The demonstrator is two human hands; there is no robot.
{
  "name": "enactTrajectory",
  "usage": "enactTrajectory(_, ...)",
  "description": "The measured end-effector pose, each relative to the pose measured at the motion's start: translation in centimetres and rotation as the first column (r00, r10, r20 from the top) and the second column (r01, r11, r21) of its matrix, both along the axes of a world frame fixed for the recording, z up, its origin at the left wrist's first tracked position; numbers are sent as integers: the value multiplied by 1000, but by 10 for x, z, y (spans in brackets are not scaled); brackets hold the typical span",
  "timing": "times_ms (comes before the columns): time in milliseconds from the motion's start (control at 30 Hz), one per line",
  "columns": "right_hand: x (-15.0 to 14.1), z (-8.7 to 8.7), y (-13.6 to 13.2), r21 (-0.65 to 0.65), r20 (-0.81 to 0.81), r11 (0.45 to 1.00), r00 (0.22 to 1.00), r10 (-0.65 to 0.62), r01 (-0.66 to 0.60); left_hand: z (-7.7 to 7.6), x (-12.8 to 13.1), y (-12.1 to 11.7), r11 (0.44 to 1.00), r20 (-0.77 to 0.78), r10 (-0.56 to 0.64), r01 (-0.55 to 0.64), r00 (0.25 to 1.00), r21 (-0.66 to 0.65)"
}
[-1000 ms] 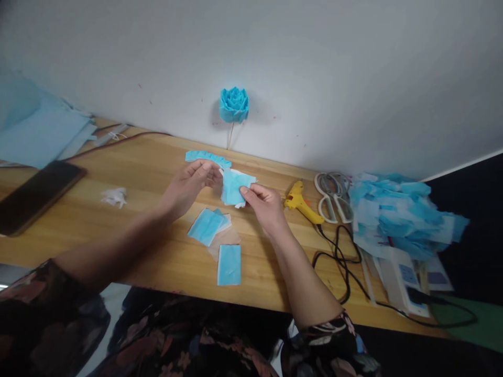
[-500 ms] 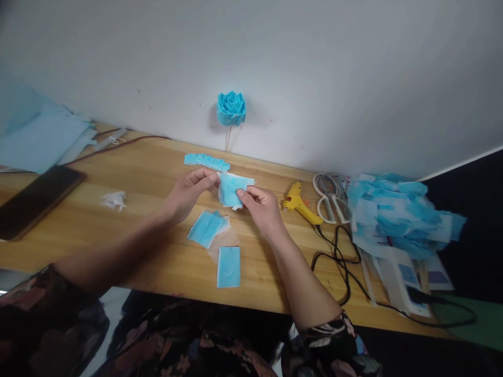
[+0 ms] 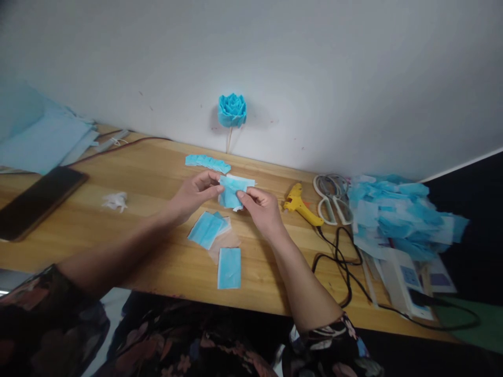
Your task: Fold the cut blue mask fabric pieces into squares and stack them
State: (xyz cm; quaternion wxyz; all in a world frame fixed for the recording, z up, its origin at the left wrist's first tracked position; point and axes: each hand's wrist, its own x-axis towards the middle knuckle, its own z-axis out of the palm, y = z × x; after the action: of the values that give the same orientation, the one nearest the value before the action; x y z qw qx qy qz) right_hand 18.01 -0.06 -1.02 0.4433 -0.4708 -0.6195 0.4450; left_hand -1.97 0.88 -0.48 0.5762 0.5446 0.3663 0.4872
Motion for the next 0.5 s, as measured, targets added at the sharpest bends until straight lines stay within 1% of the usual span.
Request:
enactTrajectory(133,0,-1,0,0,-9,1000,1000,7,-7,2,1,0,1000,-14,-16,16,1000,-12)
enactTrajectory(267,0,-1,-1,-7,-2,1000,1000,15,-15,0,0,0,1000,-12,-18,18,1000,-3)
enactTrajectory(433,0,-2,-1,-3,19,1000,1000,4,-4,-4,-2,0,998,18,27,-28,999,60)
enactTrajectory(500,0,-3,0,-9,16,1000,1000,-9,10,-4,-3,1,988,-4,32,-31,999,151)
